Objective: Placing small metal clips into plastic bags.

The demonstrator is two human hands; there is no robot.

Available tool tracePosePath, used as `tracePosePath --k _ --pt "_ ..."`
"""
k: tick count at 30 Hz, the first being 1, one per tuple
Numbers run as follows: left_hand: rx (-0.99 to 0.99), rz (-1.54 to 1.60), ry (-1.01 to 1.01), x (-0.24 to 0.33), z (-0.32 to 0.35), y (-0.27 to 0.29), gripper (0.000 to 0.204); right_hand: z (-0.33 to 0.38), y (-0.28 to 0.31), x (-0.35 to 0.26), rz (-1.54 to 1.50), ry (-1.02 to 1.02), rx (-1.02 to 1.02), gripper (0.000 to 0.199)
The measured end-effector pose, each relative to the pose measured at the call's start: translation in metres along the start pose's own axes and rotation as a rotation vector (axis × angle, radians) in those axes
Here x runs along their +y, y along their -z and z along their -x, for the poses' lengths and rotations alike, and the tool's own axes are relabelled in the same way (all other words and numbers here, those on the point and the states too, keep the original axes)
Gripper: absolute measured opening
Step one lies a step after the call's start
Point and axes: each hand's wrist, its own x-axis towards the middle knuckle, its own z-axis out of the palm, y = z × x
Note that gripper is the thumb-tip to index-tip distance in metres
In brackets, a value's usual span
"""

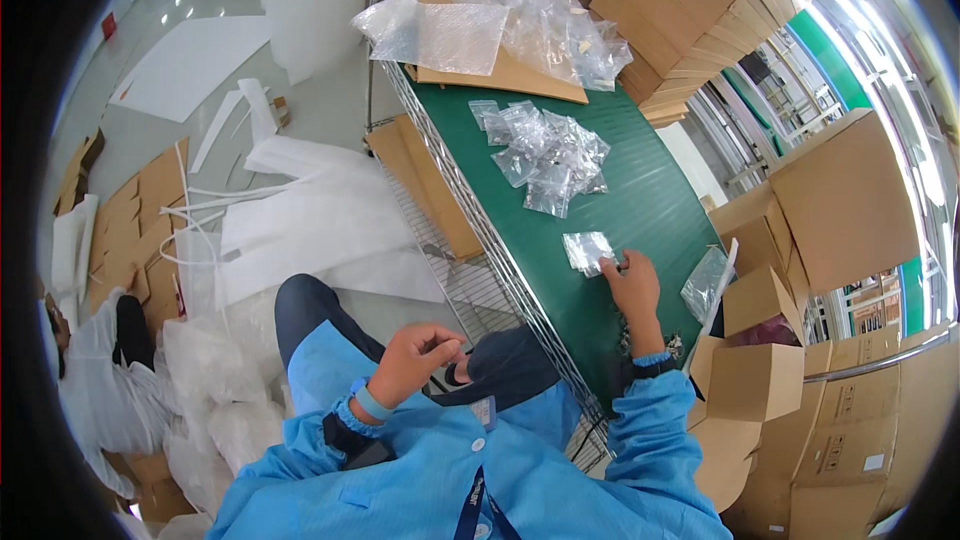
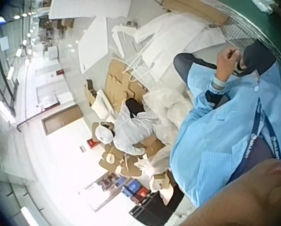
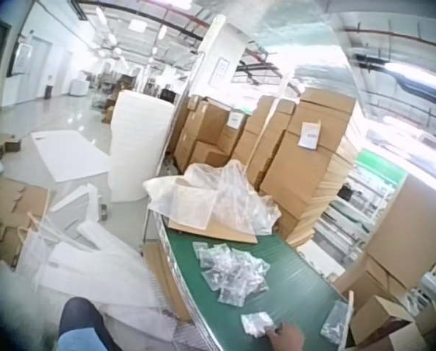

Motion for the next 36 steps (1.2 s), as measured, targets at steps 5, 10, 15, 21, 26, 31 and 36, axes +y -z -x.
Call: tracePosePath --k 5,10,15,21,26,31,36 --pt "0.081 0.015 0.001 -0.003 0.004 0.010 0.022 -0.022 0.004 0.000 0.061 -0.114 -0.162 0.036" --pt "0.190 -0.062 -0.018 -0.004 0.019 0.012 0.022 -0.026 -0.001 -0.001 0.004 -0.003 -0.016 0.031" --pt "0.053 0.088 0.066 -0.007 0.004 0.002 0.022 -0.018 0.029 0.012 -0.390 0.148 -0.110 0.013" --pt "0.338 -0.148 -0.677 -0.035 -0.023 -0.018 0.050 0.061 0.032 -0.106 -0.994 0.168 -0.733 0.020" --pt "0.023 -0.112 -0.239 0.018 0.008 0.000 0.035 0.089 0.002 -0.146 -1.131 0.122 -1.022 0.020" --pt "0.057 -0.205 -0.275 0.001 0.008 0.011 0.011 0.094 -0.020 -0.135 -1.029 0.199 -1.008 0.016" --pt "0.065 -0.266 -0.252 -0.007 0.009 0.012 0.012 0.093 -0.037 -0.123 -1.042 0.199 -0.976 0.011"
